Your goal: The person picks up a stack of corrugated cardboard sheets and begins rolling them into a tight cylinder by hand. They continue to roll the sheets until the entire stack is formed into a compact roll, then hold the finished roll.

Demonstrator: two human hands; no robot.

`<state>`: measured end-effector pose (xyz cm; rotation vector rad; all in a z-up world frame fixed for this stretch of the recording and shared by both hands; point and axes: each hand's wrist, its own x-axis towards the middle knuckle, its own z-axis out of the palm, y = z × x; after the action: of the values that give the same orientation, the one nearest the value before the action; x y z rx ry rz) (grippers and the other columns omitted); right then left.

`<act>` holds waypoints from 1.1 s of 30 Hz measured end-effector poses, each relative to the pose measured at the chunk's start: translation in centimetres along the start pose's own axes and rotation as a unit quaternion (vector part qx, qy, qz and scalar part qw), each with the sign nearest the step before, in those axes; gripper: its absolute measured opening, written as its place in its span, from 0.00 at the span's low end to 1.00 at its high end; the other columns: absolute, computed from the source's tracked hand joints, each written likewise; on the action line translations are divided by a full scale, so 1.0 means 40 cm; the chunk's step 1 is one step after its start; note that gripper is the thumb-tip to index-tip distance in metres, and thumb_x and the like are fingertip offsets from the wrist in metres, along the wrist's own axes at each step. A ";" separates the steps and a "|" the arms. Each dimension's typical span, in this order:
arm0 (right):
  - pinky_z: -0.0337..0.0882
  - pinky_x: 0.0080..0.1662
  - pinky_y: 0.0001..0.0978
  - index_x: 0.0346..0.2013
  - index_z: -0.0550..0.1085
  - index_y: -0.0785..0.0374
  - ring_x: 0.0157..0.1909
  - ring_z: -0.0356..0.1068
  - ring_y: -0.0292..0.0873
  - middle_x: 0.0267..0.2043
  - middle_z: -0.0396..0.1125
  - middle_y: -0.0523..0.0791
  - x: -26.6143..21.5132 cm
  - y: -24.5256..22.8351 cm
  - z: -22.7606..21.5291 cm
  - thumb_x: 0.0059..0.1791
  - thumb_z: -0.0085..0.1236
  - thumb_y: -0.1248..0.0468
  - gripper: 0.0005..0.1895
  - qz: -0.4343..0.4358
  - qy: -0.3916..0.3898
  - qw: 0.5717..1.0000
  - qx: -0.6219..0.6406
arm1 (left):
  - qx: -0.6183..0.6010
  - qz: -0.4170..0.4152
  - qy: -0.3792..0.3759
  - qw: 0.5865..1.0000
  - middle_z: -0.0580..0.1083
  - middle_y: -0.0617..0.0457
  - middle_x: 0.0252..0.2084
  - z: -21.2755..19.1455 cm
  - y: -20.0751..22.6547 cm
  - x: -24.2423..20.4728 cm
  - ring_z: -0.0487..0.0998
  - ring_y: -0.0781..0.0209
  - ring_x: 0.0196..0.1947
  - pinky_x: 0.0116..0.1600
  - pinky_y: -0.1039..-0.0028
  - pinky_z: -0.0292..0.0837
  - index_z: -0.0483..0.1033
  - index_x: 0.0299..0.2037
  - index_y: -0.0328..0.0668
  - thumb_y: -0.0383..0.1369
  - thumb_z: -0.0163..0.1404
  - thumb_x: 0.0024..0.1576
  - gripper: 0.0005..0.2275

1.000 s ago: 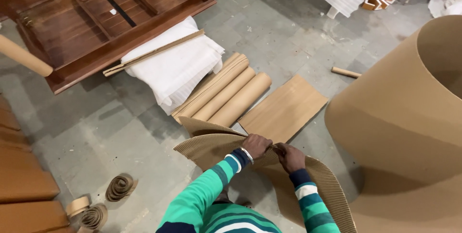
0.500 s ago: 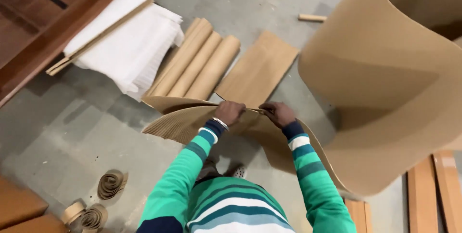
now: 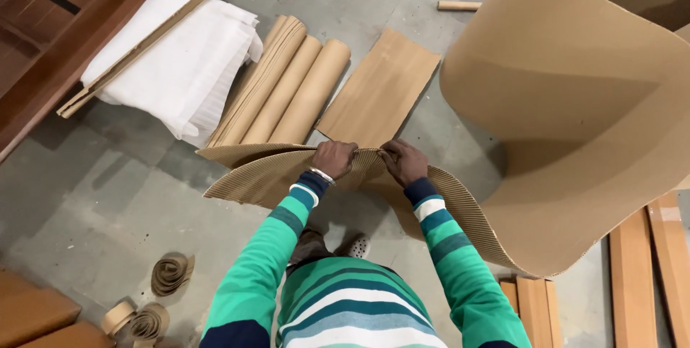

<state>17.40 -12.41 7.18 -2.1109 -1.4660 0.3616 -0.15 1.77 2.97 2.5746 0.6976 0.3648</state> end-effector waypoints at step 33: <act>0.74 0.44 0.43 0.39 0.81 0.52 0.43 0.75 0.51 0.40 0.76 0.43 0.009 0.025 0.049 0.49 0.60 0.51 0.12 0.012 0.055 0.998 -0.018 | 0.009 -0.013 0.089 0.996 0.78 0.44 0.28 0.074 0.013 -0.036 0.79 0.41 0.30 0.37 0.50 0.71 0.79 0.37 0.47 0.34 0.53 0.52 0.06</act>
<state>17.34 -11.80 5.03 -2.1435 -1.3933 0.2250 -0.07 -0.41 0.47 2.5686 0.7999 0.5885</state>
